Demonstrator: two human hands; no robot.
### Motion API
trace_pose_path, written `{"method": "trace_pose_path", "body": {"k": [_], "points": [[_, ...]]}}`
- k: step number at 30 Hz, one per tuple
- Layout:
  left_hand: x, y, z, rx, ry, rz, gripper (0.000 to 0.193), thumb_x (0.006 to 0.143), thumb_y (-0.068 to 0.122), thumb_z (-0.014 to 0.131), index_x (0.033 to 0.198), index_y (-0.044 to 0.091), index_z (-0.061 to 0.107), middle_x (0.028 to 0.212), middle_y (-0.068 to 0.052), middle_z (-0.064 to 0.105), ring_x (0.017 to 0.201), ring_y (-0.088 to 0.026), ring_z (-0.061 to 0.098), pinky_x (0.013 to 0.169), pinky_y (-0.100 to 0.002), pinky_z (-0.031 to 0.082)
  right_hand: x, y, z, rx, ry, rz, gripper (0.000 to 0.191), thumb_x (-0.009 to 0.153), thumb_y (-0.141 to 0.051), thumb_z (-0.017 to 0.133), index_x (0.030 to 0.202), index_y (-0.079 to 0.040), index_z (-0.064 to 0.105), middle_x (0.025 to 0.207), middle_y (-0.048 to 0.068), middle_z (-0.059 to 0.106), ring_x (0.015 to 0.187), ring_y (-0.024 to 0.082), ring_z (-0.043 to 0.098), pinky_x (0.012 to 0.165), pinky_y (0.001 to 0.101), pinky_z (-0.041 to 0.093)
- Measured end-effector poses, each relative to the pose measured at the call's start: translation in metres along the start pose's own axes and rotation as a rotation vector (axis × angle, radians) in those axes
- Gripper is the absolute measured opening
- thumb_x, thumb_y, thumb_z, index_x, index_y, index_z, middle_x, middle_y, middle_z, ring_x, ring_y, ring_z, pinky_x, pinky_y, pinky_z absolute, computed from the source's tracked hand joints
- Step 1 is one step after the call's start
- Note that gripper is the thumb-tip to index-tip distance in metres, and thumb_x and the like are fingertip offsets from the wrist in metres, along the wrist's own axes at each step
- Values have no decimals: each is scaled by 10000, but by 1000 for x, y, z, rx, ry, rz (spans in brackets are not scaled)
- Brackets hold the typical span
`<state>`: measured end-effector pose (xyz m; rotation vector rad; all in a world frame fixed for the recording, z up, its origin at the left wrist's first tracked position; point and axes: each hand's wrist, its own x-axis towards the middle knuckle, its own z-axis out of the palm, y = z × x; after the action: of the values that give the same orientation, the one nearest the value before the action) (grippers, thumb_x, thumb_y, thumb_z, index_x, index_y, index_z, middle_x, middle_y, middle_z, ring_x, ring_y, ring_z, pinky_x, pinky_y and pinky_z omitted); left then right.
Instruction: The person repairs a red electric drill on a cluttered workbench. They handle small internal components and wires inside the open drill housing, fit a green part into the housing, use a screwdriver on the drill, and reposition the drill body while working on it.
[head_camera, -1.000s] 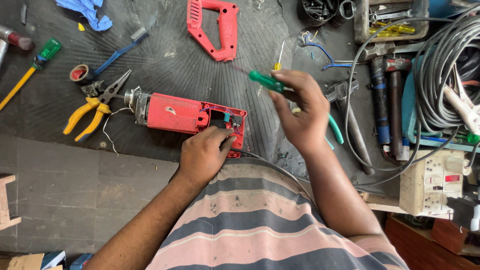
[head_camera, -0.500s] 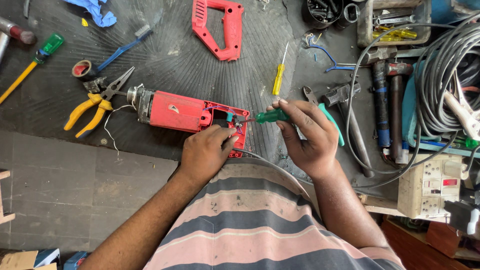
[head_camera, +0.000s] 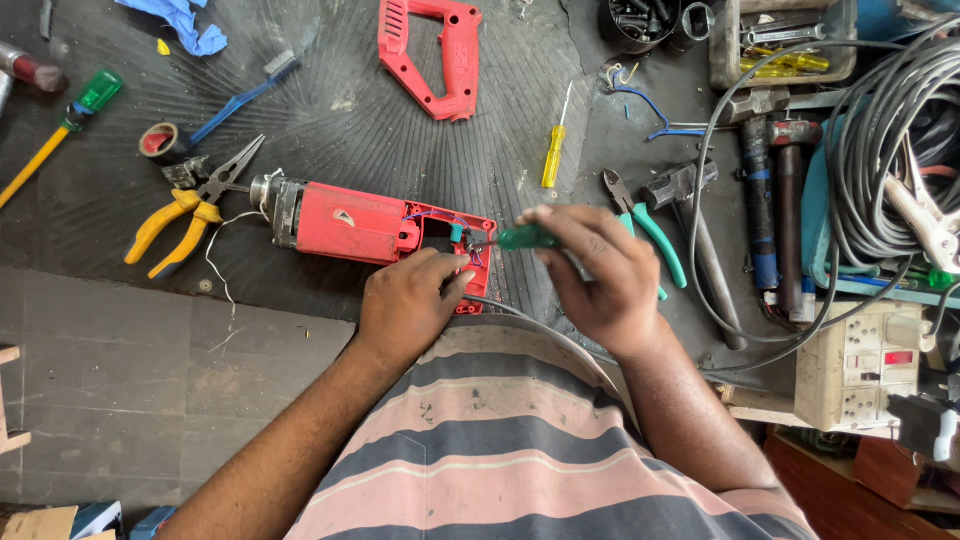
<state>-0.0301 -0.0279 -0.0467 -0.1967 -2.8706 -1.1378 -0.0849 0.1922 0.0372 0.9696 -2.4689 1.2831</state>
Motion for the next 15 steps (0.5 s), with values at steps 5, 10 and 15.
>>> {"method": "trace_pose_path", "body": {"k": [5, 10, 15], "points": [[0, 0, 0, 14, -35, -25, 195, 897, 304, 742, 982, 129, 751, 829, -68, 685, 713, -312, 690, 617, -453, 535, 0, 6, 2, 113, -167, -142, 378, 905, 94, 691, 1254, -42, 642, 1236, 163, 710, 1074, 279, 758, 851, 341, 633], [0, 0, -1, -3, -9, -12, 204, 898, 303, 740, 1000, 127, 755, 842, -66, 689, 720, -306, 693, 621, -446, 539, -3, 15, 7, 135, -68, -183, 336, 929, 60, 729, 1232, -38, 623, 1215, 163, 701, 1079, 293, 754, 857, 361, 633], [0, 1, -1, -19, -6, -17, 216, 893, 323, 745, 996, 133, 762, 852, -53, 700, 723, -291, 701, 623, -430, 545, -7, 8, 25, 124, 122, -247, 315, 944, -31, 823, 1166, -51, 600, 1202, 121, 627, 1087, 329, 733, 1006, 442, 634]]}}
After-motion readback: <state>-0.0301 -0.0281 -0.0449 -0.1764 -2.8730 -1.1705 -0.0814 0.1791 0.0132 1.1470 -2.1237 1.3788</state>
